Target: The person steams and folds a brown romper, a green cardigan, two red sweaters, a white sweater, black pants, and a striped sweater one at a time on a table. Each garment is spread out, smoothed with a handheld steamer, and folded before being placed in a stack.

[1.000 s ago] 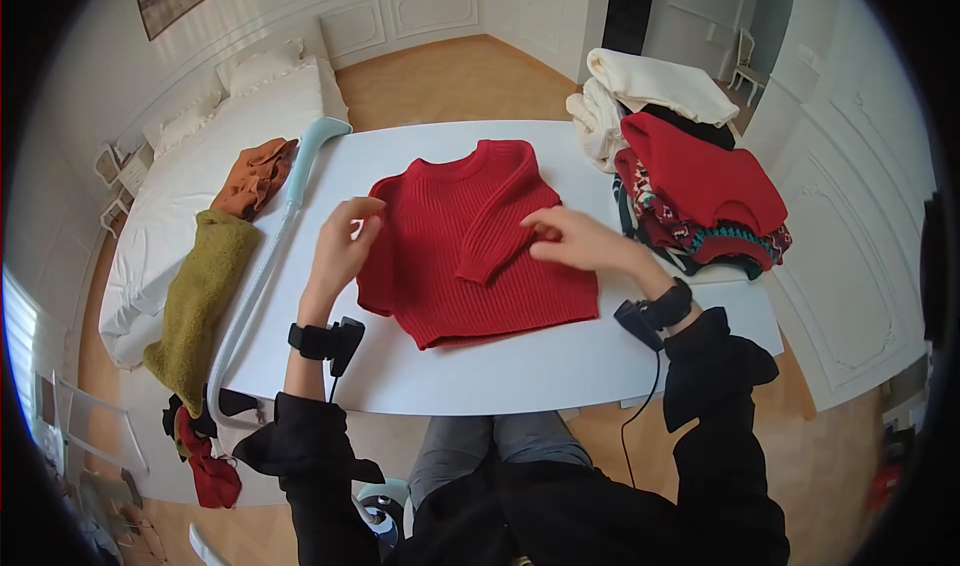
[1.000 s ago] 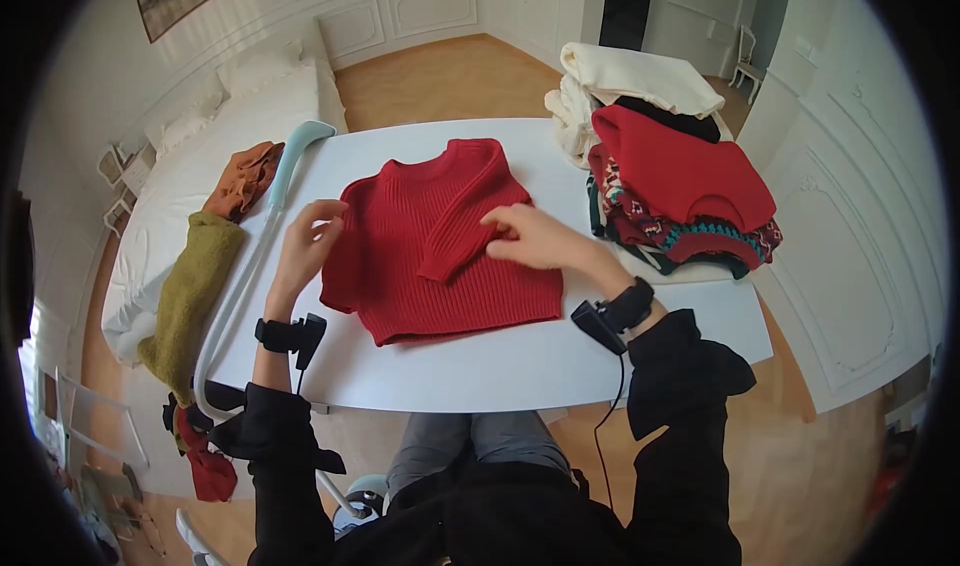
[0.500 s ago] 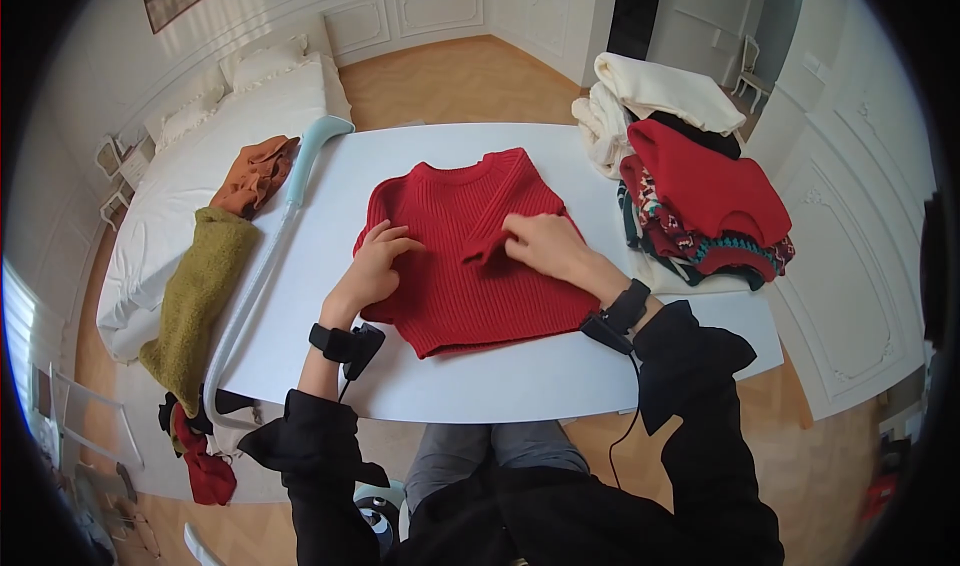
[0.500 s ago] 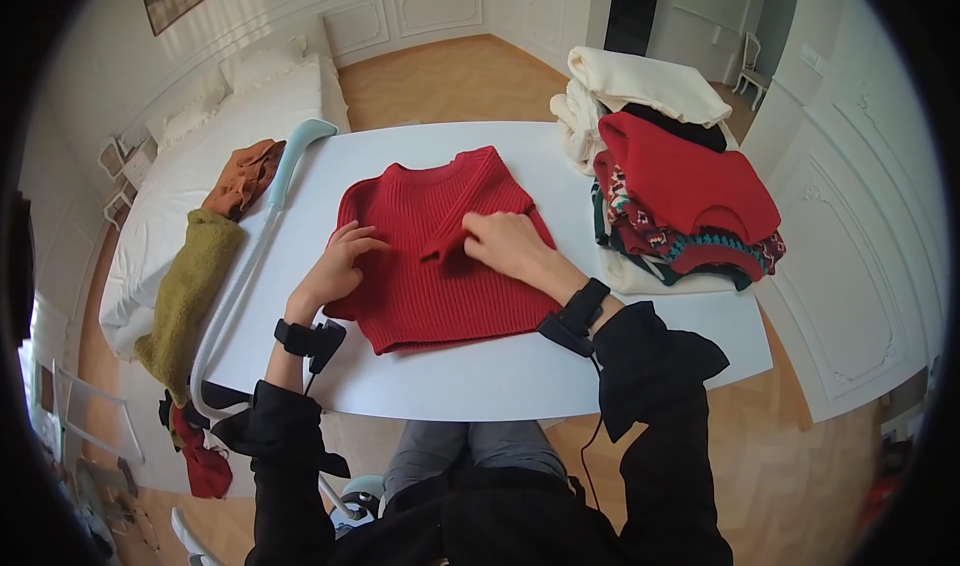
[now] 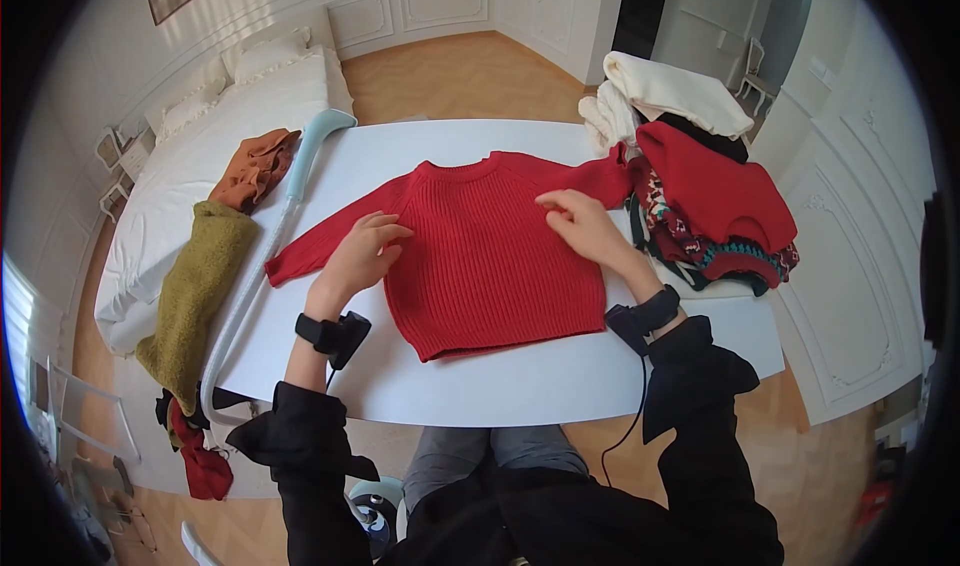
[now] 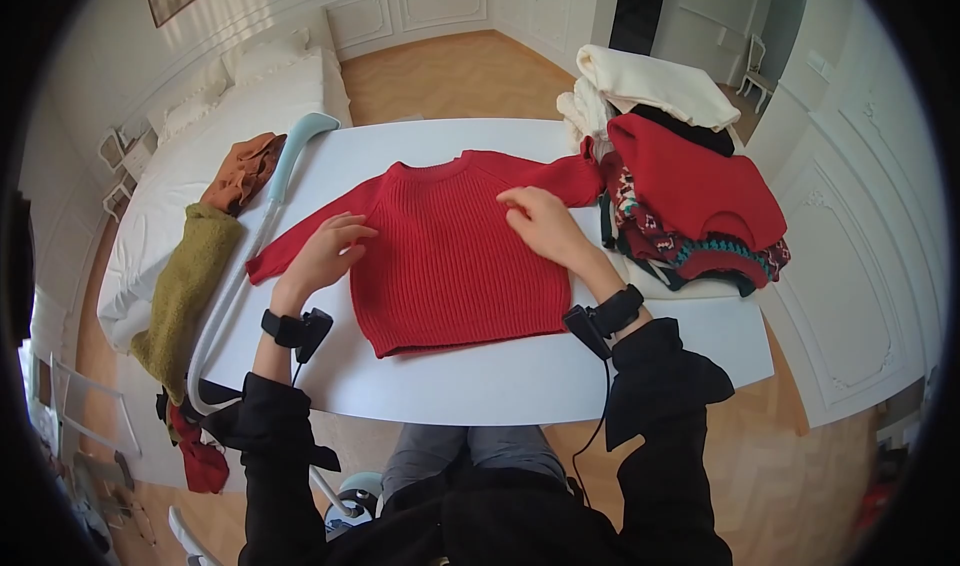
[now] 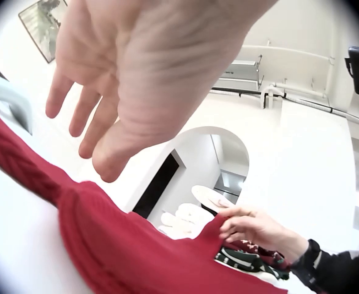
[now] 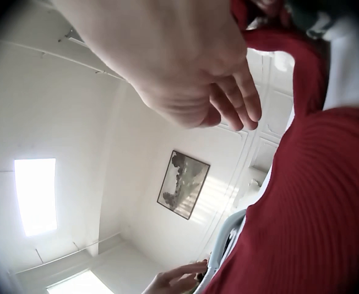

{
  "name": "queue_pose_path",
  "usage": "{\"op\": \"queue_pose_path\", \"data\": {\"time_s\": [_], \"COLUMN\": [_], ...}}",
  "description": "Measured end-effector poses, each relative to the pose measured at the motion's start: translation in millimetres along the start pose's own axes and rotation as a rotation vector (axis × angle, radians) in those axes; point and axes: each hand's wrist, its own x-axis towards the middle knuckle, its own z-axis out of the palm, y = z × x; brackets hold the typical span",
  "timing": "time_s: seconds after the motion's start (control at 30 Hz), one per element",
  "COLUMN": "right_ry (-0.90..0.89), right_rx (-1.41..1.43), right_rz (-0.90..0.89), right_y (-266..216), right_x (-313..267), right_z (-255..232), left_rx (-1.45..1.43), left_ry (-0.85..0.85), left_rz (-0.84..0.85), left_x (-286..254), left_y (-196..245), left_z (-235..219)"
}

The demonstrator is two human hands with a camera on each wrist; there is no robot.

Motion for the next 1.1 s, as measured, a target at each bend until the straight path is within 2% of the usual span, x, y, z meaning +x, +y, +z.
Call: {"op": "queue_pose_path", "data": {"time_s": [0.03,0.07,0.13,0.2,0.27,0.37,0.4,0.47,0.5,0.53,0.57,0.6,0.67,0.73,0.8,0.87,0.97,1.0,1.1], "right_ry": [-0.084,-0.086,-0.226,-0.231,-0.449,-0.539,-0.591,-0.615,-0.635,-0.636,-0.468,-0.298,-0.296,-0.297,-0.476,-0.466,-0.323,-0.325,-0.284], "right_rx": [-0.106,-0.107,-0.198,-0.220,-0.226,-0.244,-0.256,-0.292,-0.332,-0.331,-0.295,-0.258,-0.246,-0.234,-0.139,-0.155,-0.260,-0.261,-0.286], "right_rz": [-0.117,-0.119,-0.080,-0.094,0.051,0.088,0.121,0.160,0.200,0.200,0.069,-0.060,-0.116,-0.170,-0.012,-0.032,-0.093,-0.094,-0.017], "right_y": [9.8,12.7,18.4,11.8,-4.8,-11.9,-13.9,-17.7,-18.4,-12.9,-2.1,5.2,14.7,19.3,16.5,24.7,34.7,36.2,41.8], "right_x": [-1.9,-4.6,-11.8,-9.1,-5.2,2.0,5.7,16.1,19.6,20.1,19.5,19.9,29.4,44.4,66.2,83.8,102.0,104.4,108.9], "right_z": [5.9,9.7,16.9,11.0,-4.9,-11.4,-12.8,-11.5,-9.6,-4.0,5.2,12.4,23.0,30.2,36.3,50.6,69.9,72.8,81.0], "left_rx": [0.032,0.031,0.063,0.082,0.094,0.030,0.029,-0.023,-0.023,-0.013,-0.004,-0.004,0.000,0.019,0.038,0.051,0.064,0.062,0.042], "left_ry": [-0.034,-0.032,-0.154,-0.105,-0.350,-0.443,-0.445,-0.371,-0.372,-0.277,-0.182,-0.184,-0.061,-0.128,-0.194,-0.241,-0.253,-0.252,-0.257], "left_rz": [0.019,0.018,-0.055,-0.009,-0.180,-0.229,-0.234,-0.393,-0.395,-0.271,-0.144,-0.143,0.013,-0.021,-0.052,-0.075,-0.069,-0.071,-0.075], "left_x": [4.1,7.1,9.1,9.9,13.7,21.9,24.4,28.7,27.7,25.5,24.8,25.8,26.6,25.4,26.4,26.3,25.1,25.1,23.6], "left_y": [3.9,5.9,6.0,12.3,29.4,29.3,29.4,29.2,25.2,19.6,15.5,13.6,9.5,6.1,5.0,5.5,2.8,2.7,-0.5], "left_z": [5.4,11.1,20.9,13.3,-6.1,-8.9,-7.3,-3.0,1.0,7.7,12.9,15.6,20.3,27.7,30.4,28.2,28.1,27.5,28.2]}}
